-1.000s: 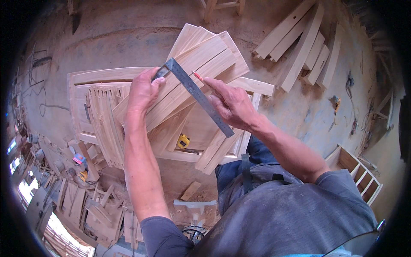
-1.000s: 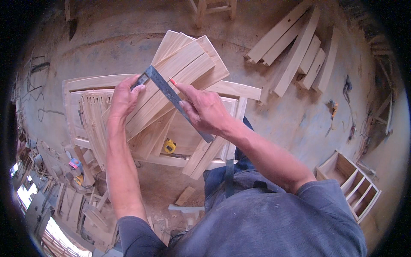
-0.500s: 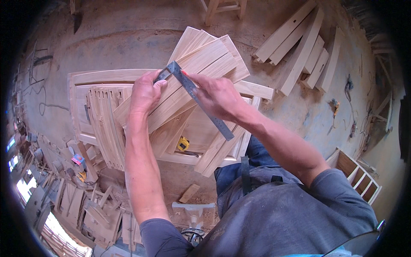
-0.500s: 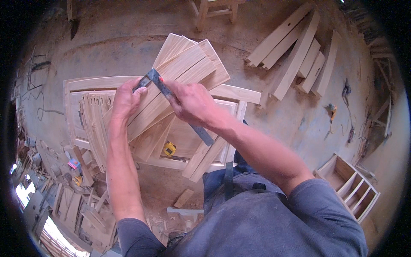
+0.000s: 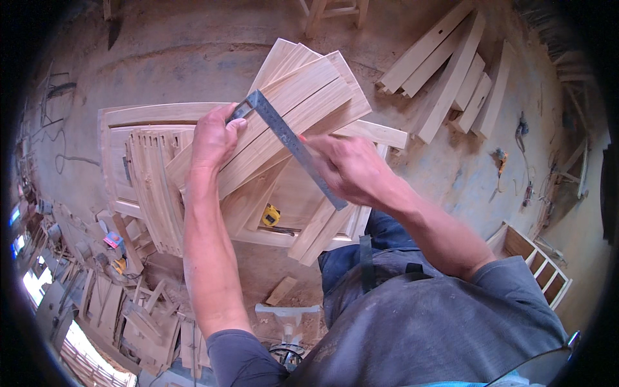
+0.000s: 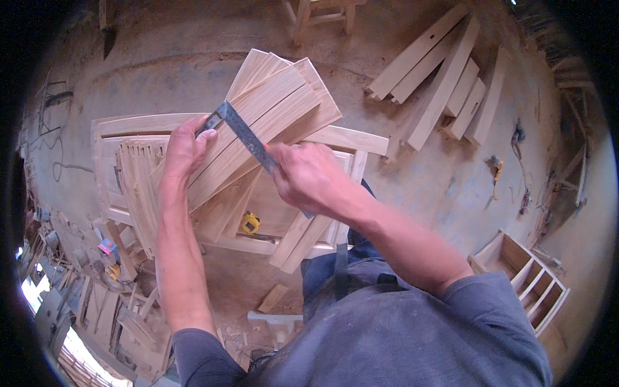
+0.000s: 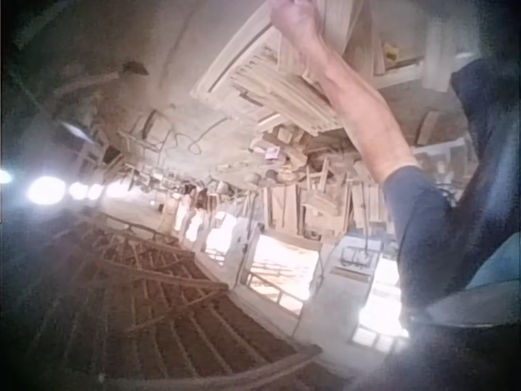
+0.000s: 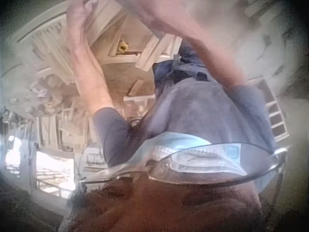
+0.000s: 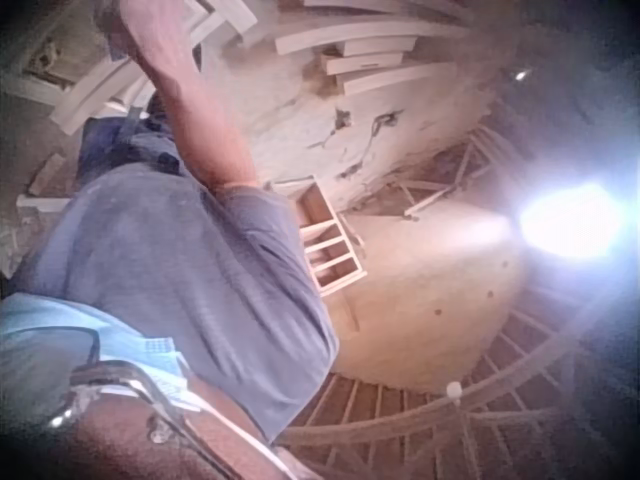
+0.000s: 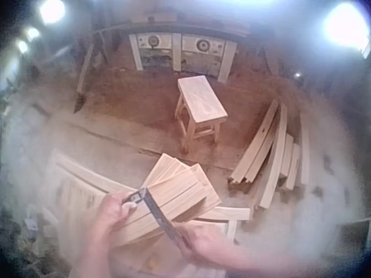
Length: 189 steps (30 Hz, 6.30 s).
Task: The person measures and marks multiple wooden planks using a metal square and a pencil. They repeatedly align the square, draw lines, and set the planks aside on a workbench.
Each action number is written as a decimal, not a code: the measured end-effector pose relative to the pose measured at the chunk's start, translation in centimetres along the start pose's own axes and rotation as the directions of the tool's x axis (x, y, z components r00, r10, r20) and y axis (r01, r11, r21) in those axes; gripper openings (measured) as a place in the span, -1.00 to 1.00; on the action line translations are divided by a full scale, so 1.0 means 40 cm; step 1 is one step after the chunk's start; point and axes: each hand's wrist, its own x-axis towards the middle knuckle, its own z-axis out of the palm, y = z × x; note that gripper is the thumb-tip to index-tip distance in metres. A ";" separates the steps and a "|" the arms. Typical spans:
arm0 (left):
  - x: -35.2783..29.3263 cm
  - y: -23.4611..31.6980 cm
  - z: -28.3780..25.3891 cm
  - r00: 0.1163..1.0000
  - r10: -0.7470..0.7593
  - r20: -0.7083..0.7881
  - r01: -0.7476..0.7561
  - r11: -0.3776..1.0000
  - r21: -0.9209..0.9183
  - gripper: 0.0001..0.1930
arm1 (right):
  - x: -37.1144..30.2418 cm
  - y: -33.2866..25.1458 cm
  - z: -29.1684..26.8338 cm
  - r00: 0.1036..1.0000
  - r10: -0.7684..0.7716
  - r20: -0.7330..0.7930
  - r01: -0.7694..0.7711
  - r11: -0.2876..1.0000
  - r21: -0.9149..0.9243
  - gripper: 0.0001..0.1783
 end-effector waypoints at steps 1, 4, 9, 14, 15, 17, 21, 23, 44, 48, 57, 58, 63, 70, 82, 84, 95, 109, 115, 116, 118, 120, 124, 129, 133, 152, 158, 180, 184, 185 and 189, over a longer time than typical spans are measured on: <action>-0.003 -0.005 0.002 1.000 0.003 -0.009 -0.003 1.000 -0.001 -0.64 | -0.024 -0.005 -0.010 0.999 0.025 0.045 -0.024 1.000 -0.009 -0.50; -0.001 0.027 -0.012 0.999 -0.029 0.016 0.030 0.999 -0.020 -0.65 | -0.075 -0.027 -0.029 0.991 0.088 0.101 -0.087 0.996 -0.008 -0.54; -0.007 0.003 -0.016 0.998 -0.049 0.026 0.050 0.997 -0.051 -0.64 | -0.108 -0.025 -0.016 0.989 0.112 0.092 -0.119 0.990 0.076 -0.61; -0.051 -0.020 -0.060 0.991 -0.121 0.053 0.123 0.991 -0.044 -0.61 | -0.148 -0.020 -0.011 0.975 0.203 0.094 -0.214 0.968 0.131 -0.51; -0.058 -0.043 -0.064 0.990 -0.125 0.058 0.128 0.990 -0.053 -0.60 | -0.156 -0.014 -0.009 0.970 0.221 0.104 -0.233 0.964 0.124 -0.50; -0.076 -0.110 -0.061 0.988 -0.138 0.067 0.142 0.987 -0.069 -0.58 | -0.172 0.003 0.006 0.979 0.188 0.075 -0.198 0.967 0.157 -0.52; -0.105 -0.166 -0.068 0.972 -0.215 0.096 0.225 0.968 -0.108 -0.54 | -0.183 -0.003 0.021 0.984 0.160 0.082 -0.171 0.972 0.163 -0.55; -0.108 -0.145 -0.075 0.973 -0.214 0.091 0.222 0.970 -0.098 -0.52 | -0.186 -0.005 0.025 0.983 0.155 0.094 -0.170 0.971 0.169 -0.55; -0.109 -0.123 -0.081 0.982 -0.172 0.071 0.175 0.984 -0.036 -0.53 | -0.155 -0.038 0.047 0.974 0.145 0.172 -0.179 0.962 0.204 -0.50; -0.105 -0.142 -0.074 0.984 -0.164 0.073 0.165 0.986 -0.013 -0.52 | -0.137 -0.038 0.072 0.994 0.087 0.072 -0.102 0.966 0.236 -0.50; -0.108 -0.135 -0.076 0.985 -0.159 0.066 0.161 0.987 -0.023 -0.52 | -0.055 -0.058 0.107 0.997 0.065 0.044 -0.075 0.960 0.270 -0.47; -0.107 -0.137 -0.074 0.986 -0.154 0.065 0.156 0.988 -0.019 -0.53 | -0.042 -0.059 0.114 0.998 0.059 0.032 -0.065 0.965 0.256 -0.47; -0.110 -0.129 -0.078 0.988 -0.138 0.063 0.140 0.990 -0.035 -0.56 | 0.048 -0.063 0.143 1.000 0.009 -0.022 -0.002 0.953 0.303 -0.48; -0.114 -0.110 -0.083 0.994 -0.106 0.016 0.106 0.994 -0.019 -0.60 | 0.162 -0.065 0.180 0.989 -0.066 -0.130 0.104 0.947 0.306 -0.55; -0.126 -0.123 -0.069 0.992 -0.127 -0.022 0.127 0.992 -0.018 -0.60 | 0.077 -0.105 0.108 0.998 -0.051 -0.028 0.055 0.982 0.183 -0.60; -0.120 -0.115 -0.069 0.986 -0.169 0.003 0.169 0.984 -0.056 -0.60 | 0.134 -0.096 0.115 0.998 -0.050 -0.039 0.057 0.976 0.208 -0.58; -0.119 -0.118 -0.070 0.989 -0.144 -0.025 0.144 0.990 -0.008 -0.58 | -0.006 -0.077 0.131 0.997 -0.037 0.074 0.033 0.998 0.056 -0.58; -0.344 -0.050 -0.072 0.917 -0.245 -0.316 0.229 0.970 -0.085 -0.61 | -0.185 0.051 0.060 0.989 0.150 -0.006 -0.149 0.985 0.089 -0.67; -0.647 -0.016 0.093 0.765 -0.567 -0.306 0.465 0.814 -0.347 -0.55 | -0.109 0.138 0.066 0.966 -0.181 -0.187 0.148 0.973 -0.177 -0.43; -0.692 -0.003 0.128 0.722 -0.639 -0.265 0.512 0.751 -0.417 -0.55 | -0.063 0.104 0.048 0.966 -0.217 -0.141 0.196 0.969 -0.148 -0.44; -0.762 0.012 0.219 0.680 -0.705 -0.204 0.536 0.667 -0.518 -0.55 | 0.009 0.117 0.064 0.931 -0.348 -0.114 0.302 0.906 -0.298 -0.30; -0.797 0.037 0.293 0.677 -0.723 -0.140 0.559 0.629 -0.540 -0.52 | 0.089 0.105 0.075 0.912 -0.408 -0.050 0.346 0.826 -0.445 -0.24; -0.806 0.093 0.389 0.673 -0.732 -0.103 0.508 0.559 -0.655 -0.57 | 0.203 0.098 0.089 0.902 -0.424 0.085 0.391 0.715 -0.580 -0.03; -0.826 0.063 0.482 0.728 -0.651 -0.215 0.397 0.656 -0.642 -0.57 | 0.254 0.072 0.089 0.907 -0.378 0.184 0.401 0.648 -0.647 0.10; -0.857 0.054 0.469 0.726 -0.634 -0.268 0.354 0.678 -0.644 -0.56 | 0.246 0.086 0.091 0.902 -0.416 0.115 0.389 0.668 -0.635 0.14; -0.975 -0.091 0.378 0.665 -0.727 -0.172 0.434 0.563 -0.704 -0.49 | -0.104 -0.003 0.286 0.880 -0.187 -0.436 0.060 0.956 -0.288 -0.08; -0.991 -0.106 0.290 0.693 -0.704 -0.158 0.356 0.524 -0.773 -0.47 | -0.425 -0.056 0.354 0.998 -0.023 0.066 0.036 0.981 -0.192 -0.62; -1.467 0.251 0.364 0.584 -0.683 -0.440 0.286 0.680 -0.675 -0.35 | -0.952 -0.012 0.247 0.971 -0.165 0.170 0.163 0.986 0.026 -0.78; -1.408 0.395 0.335 0.520 -0.495 -0.696 0.410 0.859 -0.305 -0.18 | -1.007 0.035 0.239 0.994 -0.060 0.095 0.041 0.981 0.188 -0.80; -1.395 0.414 0.333 0.471 -0.429 -0.771 0.410 0.880 -0.240 -0.18 | -1.015 0.035 0.238 0.997 -0.061 0.046 0.049 0.974 0.220 -0.82; -1.310 0.500 0.373 0.592 -0.596 -0.543 -0.051 0.644 -0.763 -0.16 | -1.003 0.035 0.254 0.966 -0.162 -0.201 0.217 0.932 0.291 -0.89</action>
